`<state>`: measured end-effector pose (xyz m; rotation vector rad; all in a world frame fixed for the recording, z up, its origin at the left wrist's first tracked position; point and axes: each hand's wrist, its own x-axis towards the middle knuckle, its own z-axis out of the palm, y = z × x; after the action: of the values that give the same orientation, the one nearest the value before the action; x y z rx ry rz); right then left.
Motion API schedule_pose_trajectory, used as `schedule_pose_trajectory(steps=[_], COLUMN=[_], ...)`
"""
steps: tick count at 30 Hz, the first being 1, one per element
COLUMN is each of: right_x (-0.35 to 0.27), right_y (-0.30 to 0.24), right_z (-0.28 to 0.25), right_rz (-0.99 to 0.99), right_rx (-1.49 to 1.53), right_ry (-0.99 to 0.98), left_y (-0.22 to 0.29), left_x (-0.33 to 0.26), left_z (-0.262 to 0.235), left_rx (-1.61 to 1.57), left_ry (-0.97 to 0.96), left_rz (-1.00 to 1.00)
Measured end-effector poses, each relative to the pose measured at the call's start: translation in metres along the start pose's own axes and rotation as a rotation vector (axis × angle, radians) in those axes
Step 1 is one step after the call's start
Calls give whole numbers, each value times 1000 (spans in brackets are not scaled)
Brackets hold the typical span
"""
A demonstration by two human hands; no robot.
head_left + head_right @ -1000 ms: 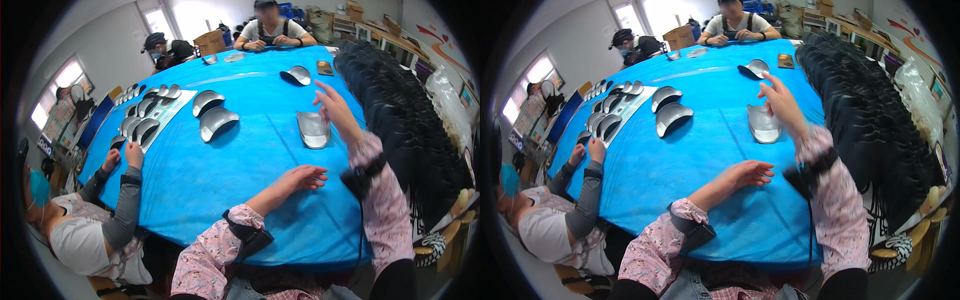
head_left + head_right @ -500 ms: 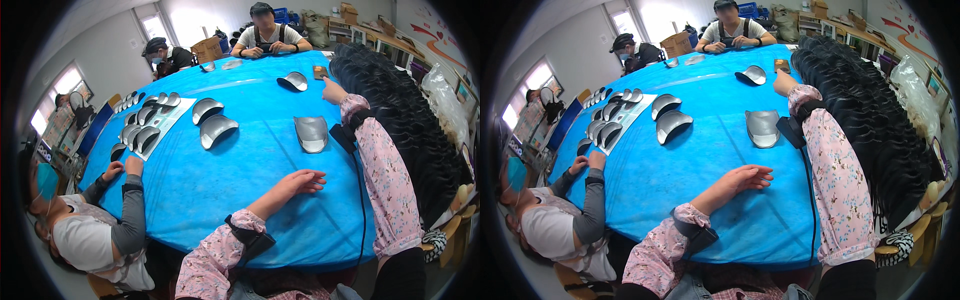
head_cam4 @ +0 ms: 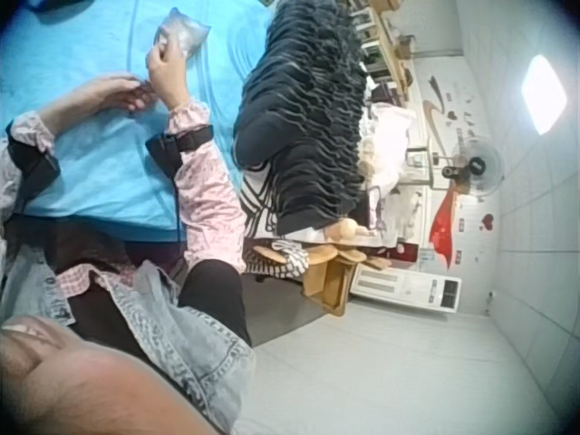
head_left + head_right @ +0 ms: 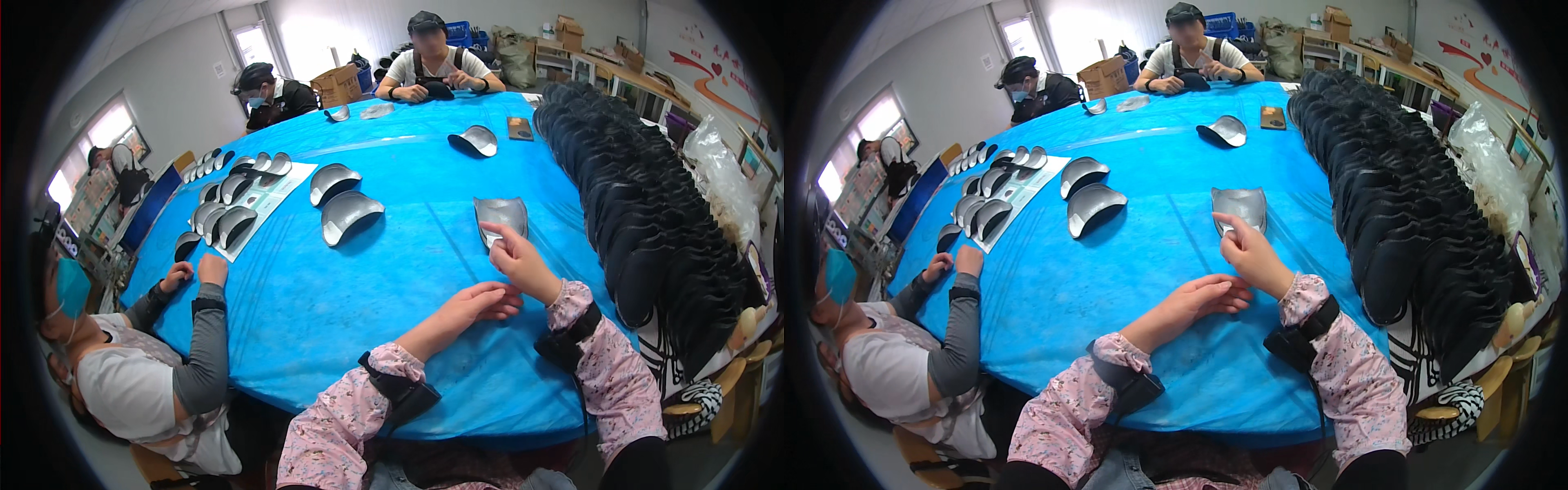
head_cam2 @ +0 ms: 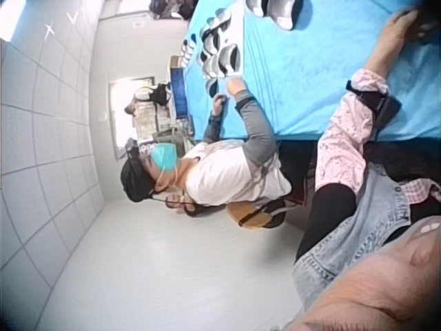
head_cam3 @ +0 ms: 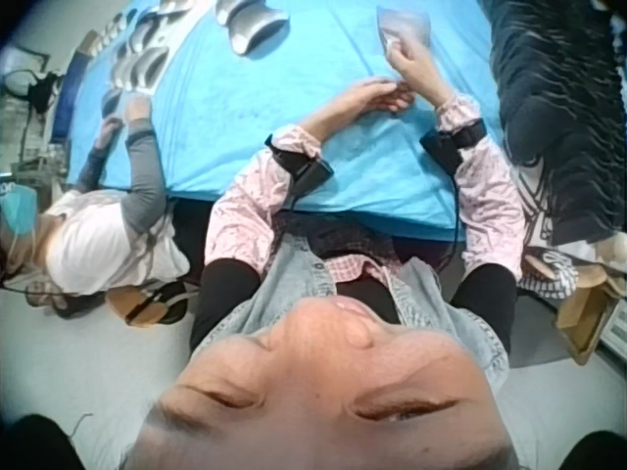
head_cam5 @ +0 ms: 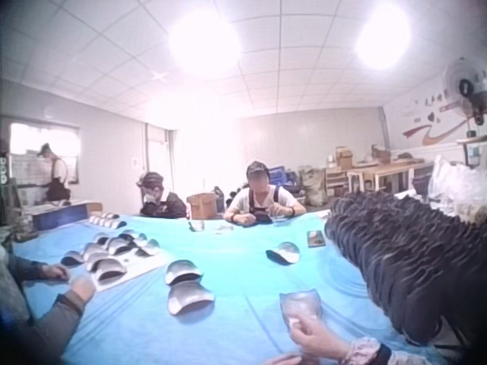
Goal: The person is inspecting and sorting black shoe heel components at a production table.
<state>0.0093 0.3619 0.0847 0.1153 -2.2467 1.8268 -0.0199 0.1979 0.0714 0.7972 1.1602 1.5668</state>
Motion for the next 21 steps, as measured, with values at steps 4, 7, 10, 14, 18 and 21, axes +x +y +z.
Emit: schedule_pose_trajectory(steps=[4,7,10,14,18,21], right_x=[-3,-4,-5,-13,-72,-70], right_y=[16,17,18,-34,-158,-142], right_z=[4,5,5,-3,34,23], right_rz=[-65,-6,73,234,-244,60], right_rx=[-10,-40,-48,389,946,968], right_ry=[51,-16,-123,-182,-982,-1100], left_y=[-3,-2,-4,-4,-3,-1], left_x=[-1,-3,-3,3,-7,-2], left_z=[-3,-1,-1,0,0,-2], left_rx=[-25,-25,-13,-15,183,-76], left_ry=[14,18,7,-11,41,13], left_rz=[-14,-17,-1,-3,56,-1])
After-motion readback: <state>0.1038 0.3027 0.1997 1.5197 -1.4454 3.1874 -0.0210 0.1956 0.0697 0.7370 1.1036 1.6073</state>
